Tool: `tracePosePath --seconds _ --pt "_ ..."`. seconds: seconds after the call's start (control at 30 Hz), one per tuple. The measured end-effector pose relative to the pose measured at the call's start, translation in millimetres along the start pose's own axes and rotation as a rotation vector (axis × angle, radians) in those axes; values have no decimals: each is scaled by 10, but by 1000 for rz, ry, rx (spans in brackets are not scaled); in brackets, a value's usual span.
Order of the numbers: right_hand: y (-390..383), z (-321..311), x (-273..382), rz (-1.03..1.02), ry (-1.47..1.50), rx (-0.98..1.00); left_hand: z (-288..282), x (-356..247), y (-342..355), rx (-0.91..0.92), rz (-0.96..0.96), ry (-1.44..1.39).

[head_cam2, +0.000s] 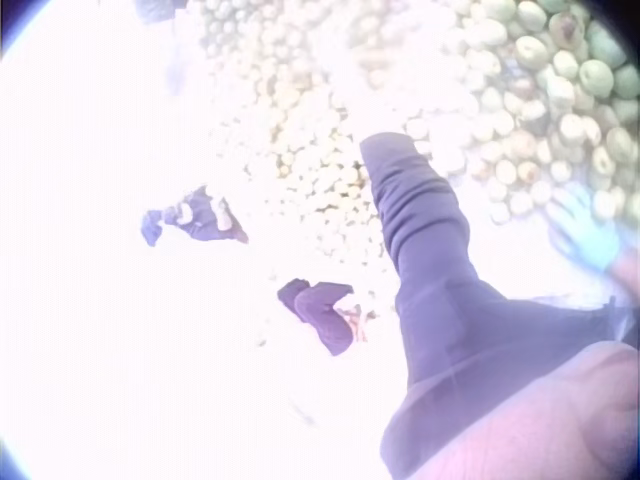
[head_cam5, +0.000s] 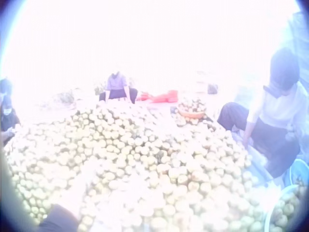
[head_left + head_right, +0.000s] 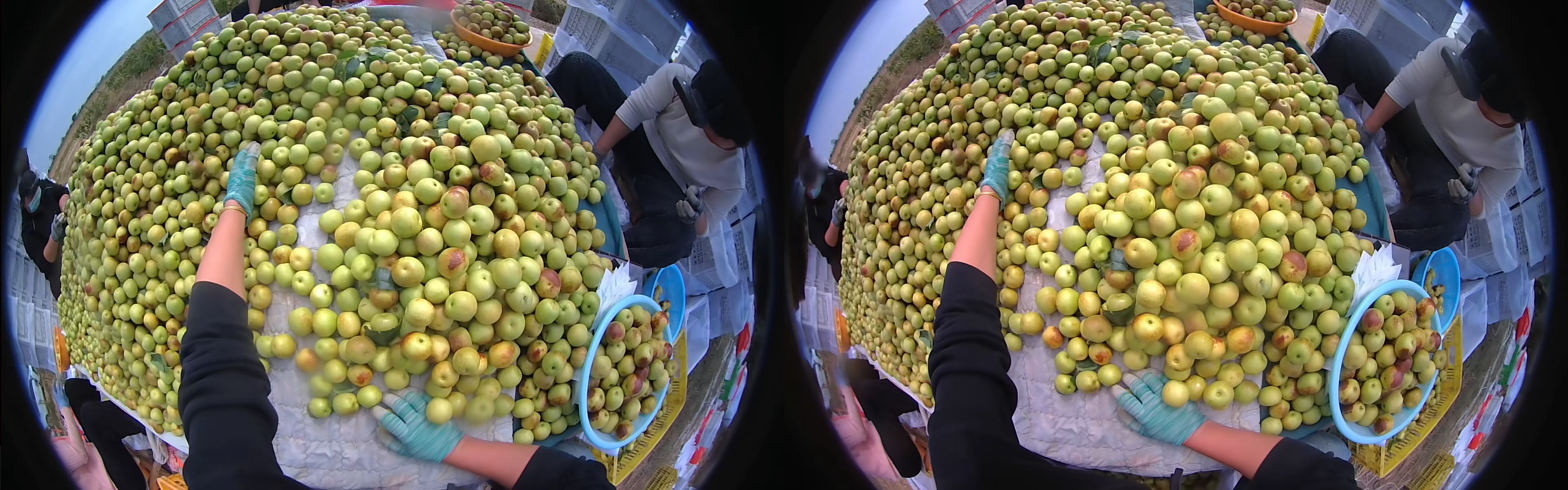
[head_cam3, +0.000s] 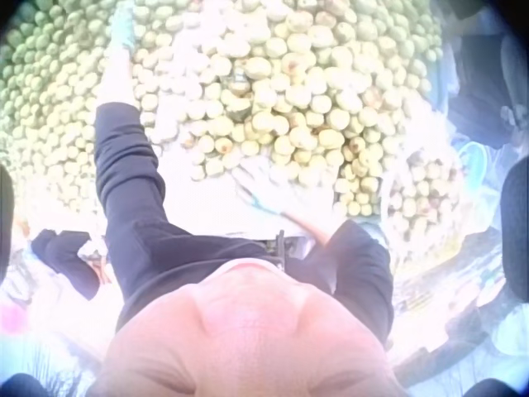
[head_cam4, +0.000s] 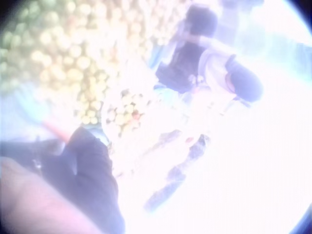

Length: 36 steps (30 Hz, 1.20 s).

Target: The person sits on the ground and sorts green plums from a large pile on a white sheet into a white plastic crate. They pick up plums with gloved hands, inspect them, and place them into the crate, occasionally moving leaves aside.

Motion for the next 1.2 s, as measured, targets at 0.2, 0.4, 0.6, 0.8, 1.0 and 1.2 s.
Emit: tracePosePath --seconds 0.2,0.4,0.6,0.8,1.0,1.2 --pt "51 -58 -13 -8 17 -6 595 -47 -222 17 -233 -454" --pt "48 -30 -4 -12 16 -11 981 -155 -449 20 -322 -673" --pt "27 3 3 8 31 18 1792 -398 -511 152 -312 -756" --pt "15 17 2 36 54 19 2747 -949 -498 227 -261 -927" --pt "-3 12 -12 37 30 35 3000 -1423 -869 481 -190 -766" --pt "14 -5 35 19 -41 35 1251 -1270 -713 186 405 806"
Point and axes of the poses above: each hand's wrist, its own y-axis towards the middle knuckle, its own z-axis out of the palm, x = y × z, the point moved 5 cm from there along y, towards the middle knuckle, and after that the axes turned 10 degrees about -y, right-handed, at the moved point
